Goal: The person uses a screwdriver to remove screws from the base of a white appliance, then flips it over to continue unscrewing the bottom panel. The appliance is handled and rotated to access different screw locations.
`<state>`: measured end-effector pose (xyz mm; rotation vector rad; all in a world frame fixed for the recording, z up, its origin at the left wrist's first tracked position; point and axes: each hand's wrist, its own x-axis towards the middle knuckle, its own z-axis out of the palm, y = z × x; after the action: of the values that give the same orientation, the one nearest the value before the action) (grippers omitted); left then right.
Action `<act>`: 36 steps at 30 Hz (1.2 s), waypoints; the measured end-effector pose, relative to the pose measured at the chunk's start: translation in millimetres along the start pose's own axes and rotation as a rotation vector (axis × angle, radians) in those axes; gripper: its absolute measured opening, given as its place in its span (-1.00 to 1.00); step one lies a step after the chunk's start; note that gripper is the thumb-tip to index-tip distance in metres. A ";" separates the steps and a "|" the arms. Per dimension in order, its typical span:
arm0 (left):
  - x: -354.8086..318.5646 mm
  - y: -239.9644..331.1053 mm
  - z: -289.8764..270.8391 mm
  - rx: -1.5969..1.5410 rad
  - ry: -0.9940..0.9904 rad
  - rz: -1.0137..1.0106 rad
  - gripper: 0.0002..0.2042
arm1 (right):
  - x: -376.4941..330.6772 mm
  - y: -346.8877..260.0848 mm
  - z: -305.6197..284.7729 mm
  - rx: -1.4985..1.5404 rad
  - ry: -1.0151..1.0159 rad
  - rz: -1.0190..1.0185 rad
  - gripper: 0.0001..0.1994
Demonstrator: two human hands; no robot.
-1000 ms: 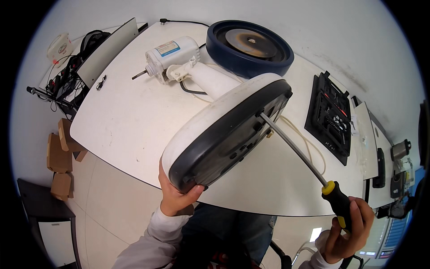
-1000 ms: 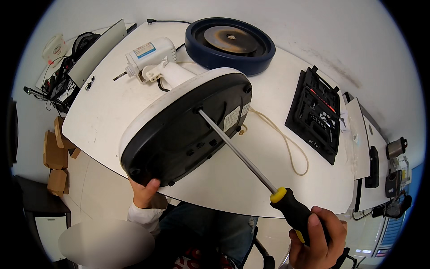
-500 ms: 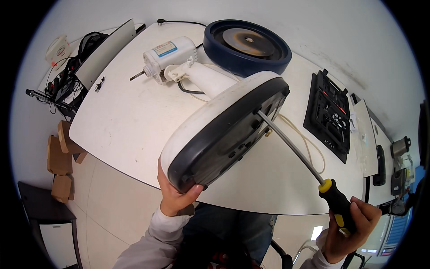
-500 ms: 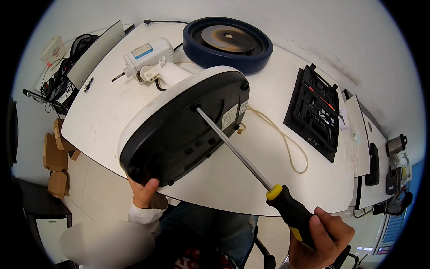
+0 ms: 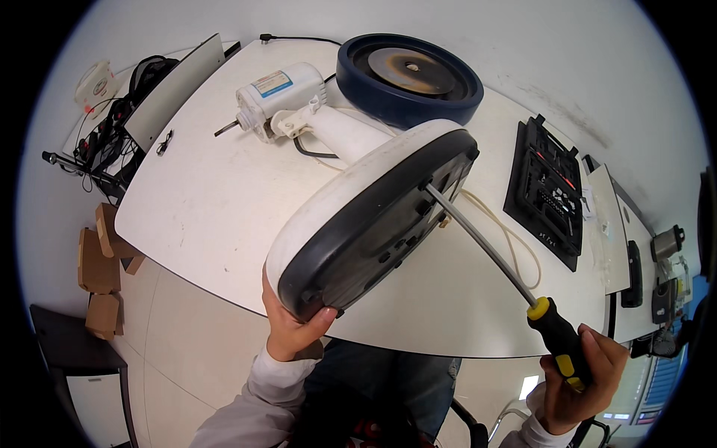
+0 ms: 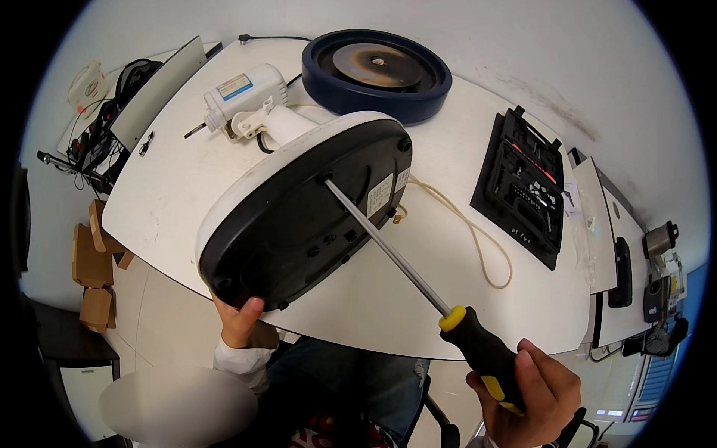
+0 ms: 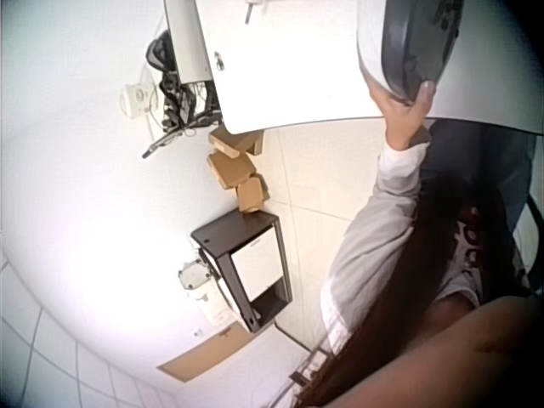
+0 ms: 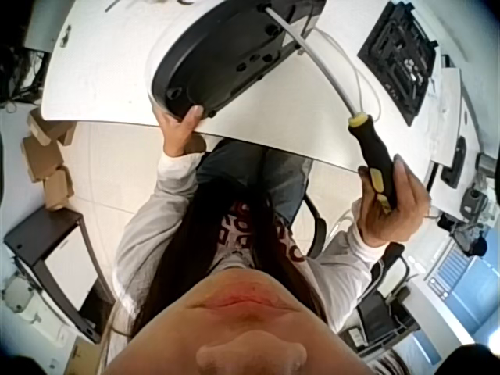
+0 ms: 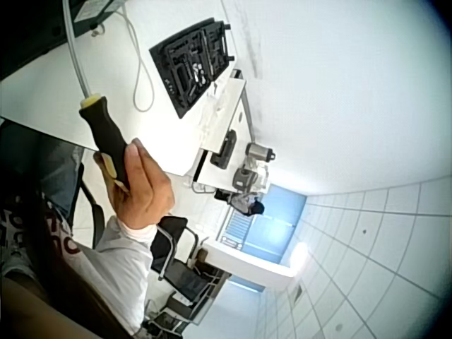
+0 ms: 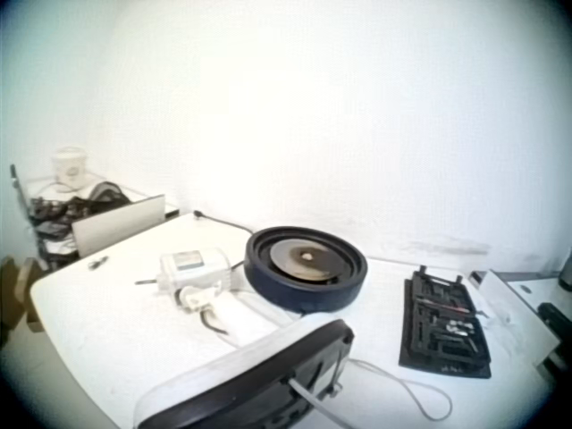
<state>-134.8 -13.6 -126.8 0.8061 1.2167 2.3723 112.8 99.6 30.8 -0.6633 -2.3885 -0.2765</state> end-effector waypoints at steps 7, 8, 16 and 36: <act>0.3 0.0 0.0 -0.008 -0.022 0.002 -0.18 | -0.1 0.0 0.7 0.062 -0.025 0.019 -0.53; 0.3 0.1 0.0 -0.015 -0.025 -0.003 -0.18 | -0.2 0.0 0.5 0.075 -0.032 0.028 -0.54; 0.7 0.9 2.1 -0.005 -0.007 -0.013 -0.17 | 3.1 -3.9 -3.1 -0.047 -0.083 0.042 -0.55; 2.4 1.7 5.9 -0.004 -0.036 -0.036 -0.16 | 15.7 -12.7 -9.1 0.153 -0.195 0.291 -0.63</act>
<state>-133.0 -9.6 -121.9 0.8159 1.2020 2.3208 100.4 91.8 47.4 -0.9884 -2.4223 0.0981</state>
